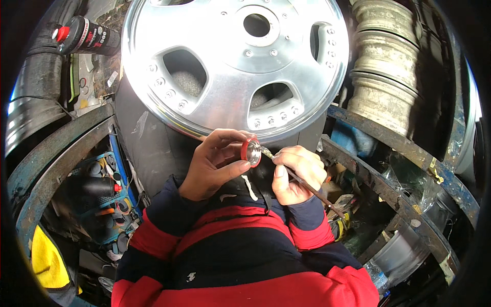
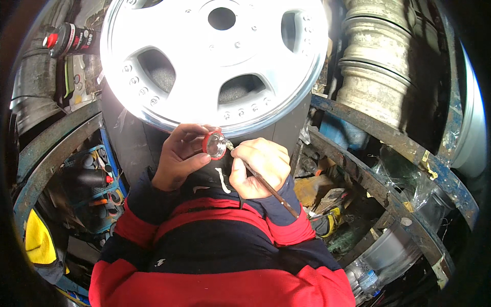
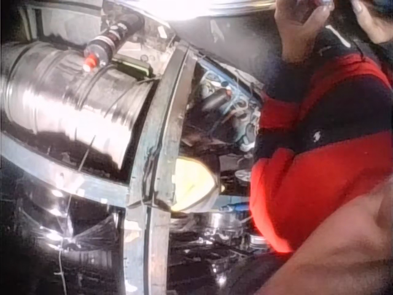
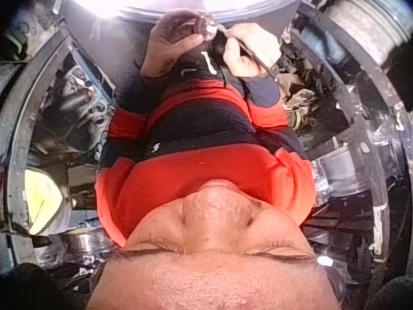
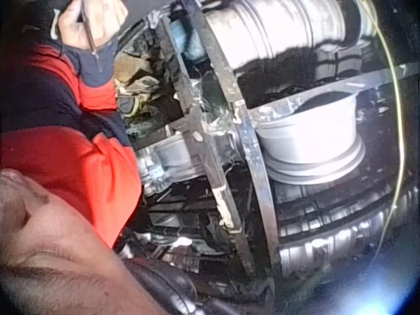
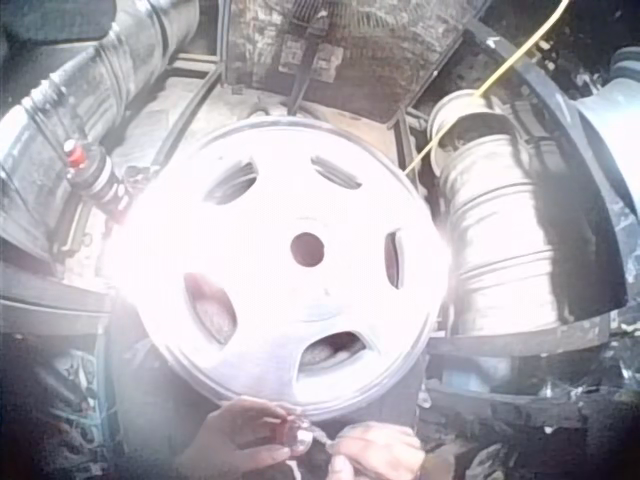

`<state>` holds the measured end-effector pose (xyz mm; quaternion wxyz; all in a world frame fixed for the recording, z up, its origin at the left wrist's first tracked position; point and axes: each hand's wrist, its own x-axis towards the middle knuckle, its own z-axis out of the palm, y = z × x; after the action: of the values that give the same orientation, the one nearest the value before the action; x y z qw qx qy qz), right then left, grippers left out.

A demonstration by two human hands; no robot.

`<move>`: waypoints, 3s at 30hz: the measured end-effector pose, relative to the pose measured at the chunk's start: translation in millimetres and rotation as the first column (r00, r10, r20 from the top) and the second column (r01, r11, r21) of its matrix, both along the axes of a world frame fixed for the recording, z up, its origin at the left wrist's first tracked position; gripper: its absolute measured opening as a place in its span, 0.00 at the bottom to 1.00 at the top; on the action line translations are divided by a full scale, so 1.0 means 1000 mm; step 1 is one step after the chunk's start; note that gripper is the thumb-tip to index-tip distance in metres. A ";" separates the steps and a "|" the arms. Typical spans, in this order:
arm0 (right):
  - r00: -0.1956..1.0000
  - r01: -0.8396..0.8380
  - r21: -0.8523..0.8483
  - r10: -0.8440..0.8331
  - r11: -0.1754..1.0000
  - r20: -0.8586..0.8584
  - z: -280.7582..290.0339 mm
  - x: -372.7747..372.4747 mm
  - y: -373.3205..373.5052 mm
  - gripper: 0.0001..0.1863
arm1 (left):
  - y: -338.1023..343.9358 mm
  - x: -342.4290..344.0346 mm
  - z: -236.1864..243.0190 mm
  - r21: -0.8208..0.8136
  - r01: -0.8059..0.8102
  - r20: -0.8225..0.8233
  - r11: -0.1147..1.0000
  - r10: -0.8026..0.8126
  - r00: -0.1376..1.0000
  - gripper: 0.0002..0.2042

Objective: The person paints the small decorative bolts and crevices on a silver car rim using a fine brush and red paint. They rotate the rim on their lap to reach different sections.

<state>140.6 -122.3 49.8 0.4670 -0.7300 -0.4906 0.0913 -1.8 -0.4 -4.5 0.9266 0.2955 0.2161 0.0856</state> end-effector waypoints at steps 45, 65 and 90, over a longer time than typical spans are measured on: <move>0.788 0.557 -0.229 -0.595 0.798 -0.157 -0.041 0.052 -0.030 0.03 | 0.003 0.003 0.005 -0.111 0.016 0.003 0.994 -0.016 1.000 0.22; 0.819 0.534 -0.229 -0.565 0.814 -0.100 -0.042 0.049 -0.029 0.03 | 0.001 0.003 -0.003 -0.075 0.005 0.012 0.997 -0.005 1.000 0.23; 0.807 0.559 -0.213 -0.585 0.801 -0.080 -0.044 0.050 -0.032 0.04 | 0.003 0.003 0.002 -0.064 0.018 -0.006 0.998 -0.018 1.000 0.22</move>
<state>190.4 -154.4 5.7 0.4386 -0.8747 -0.2021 0.0412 1.4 2.7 -2.1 0.9356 0.2681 0.2192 0.0694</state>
